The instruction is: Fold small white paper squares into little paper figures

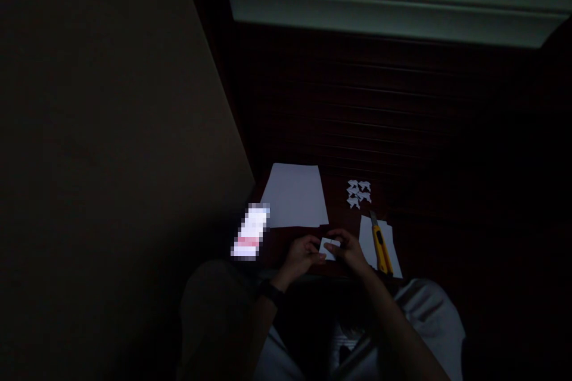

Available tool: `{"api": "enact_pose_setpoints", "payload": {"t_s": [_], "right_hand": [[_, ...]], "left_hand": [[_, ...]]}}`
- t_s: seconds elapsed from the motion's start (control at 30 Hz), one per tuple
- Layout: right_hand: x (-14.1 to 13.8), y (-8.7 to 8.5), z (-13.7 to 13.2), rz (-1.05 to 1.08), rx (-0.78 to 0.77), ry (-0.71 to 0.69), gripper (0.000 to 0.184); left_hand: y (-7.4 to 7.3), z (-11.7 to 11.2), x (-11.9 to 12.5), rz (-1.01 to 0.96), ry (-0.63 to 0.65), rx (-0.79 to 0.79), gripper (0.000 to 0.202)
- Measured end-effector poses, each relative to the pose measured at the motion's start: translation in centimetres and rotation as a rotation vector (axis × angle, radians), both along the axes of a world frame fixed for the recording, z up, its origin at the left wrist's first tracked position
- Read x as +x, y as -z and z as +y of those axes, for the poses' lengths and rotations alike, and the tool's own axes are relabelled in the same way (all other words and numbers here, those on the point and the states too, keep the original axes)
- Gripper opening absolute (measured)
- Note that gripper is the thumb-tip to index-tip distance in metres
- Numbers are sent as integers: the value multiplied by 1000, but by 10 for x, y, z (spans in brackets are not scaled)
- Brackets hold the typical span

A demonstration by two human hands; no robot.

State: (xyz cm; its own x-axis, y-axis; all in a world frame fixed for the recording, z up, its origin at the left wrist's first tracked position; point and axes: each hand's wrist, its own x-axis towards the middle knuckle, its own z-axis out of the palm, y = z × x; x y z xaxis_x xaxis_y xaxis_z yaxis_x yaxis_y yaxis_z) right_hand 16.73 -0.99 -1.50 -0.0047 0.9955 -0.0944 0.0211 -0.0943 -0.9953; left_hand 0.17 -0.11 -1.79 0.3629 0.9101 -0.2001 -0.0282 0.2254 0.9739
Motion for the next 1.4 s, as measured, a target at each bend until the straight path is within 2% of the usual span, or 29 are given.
{"api": "enact_pose_setpoints", "payload": {"t_s": [0.13, 0.37, 0.6, 0.8, 0.93, 1.1, 1.4], "right_hand": [[1, -1, -1, 29, -11, -5, 39], [1, 11, 3, 33, -42, 30, 35], [1, 10, 3, 39, -14, 50, 39], [2, 13, 5, 103, -42, 44, 31], [1, 9, 4, 74, -19, 34, 29], [3, 1, 0, 49, -9, -17, 32], [3, 4, 0, 23, -5, -33, 29]], "left_hand": [[-1, 1, -1, 29, 2, 15, 38], [2, 2, -2, 71, 23, 58, 37], [3, 1, -3, 84, 33, 46, 39], [3, 0, 0, 129, 32, 111, 34], [6, -1, 4, 70, 61, 64, 28], [8, -2, 5, 104, 126, 20, 32], [6, -2, 2, 56, 160, -101, 31]]}}
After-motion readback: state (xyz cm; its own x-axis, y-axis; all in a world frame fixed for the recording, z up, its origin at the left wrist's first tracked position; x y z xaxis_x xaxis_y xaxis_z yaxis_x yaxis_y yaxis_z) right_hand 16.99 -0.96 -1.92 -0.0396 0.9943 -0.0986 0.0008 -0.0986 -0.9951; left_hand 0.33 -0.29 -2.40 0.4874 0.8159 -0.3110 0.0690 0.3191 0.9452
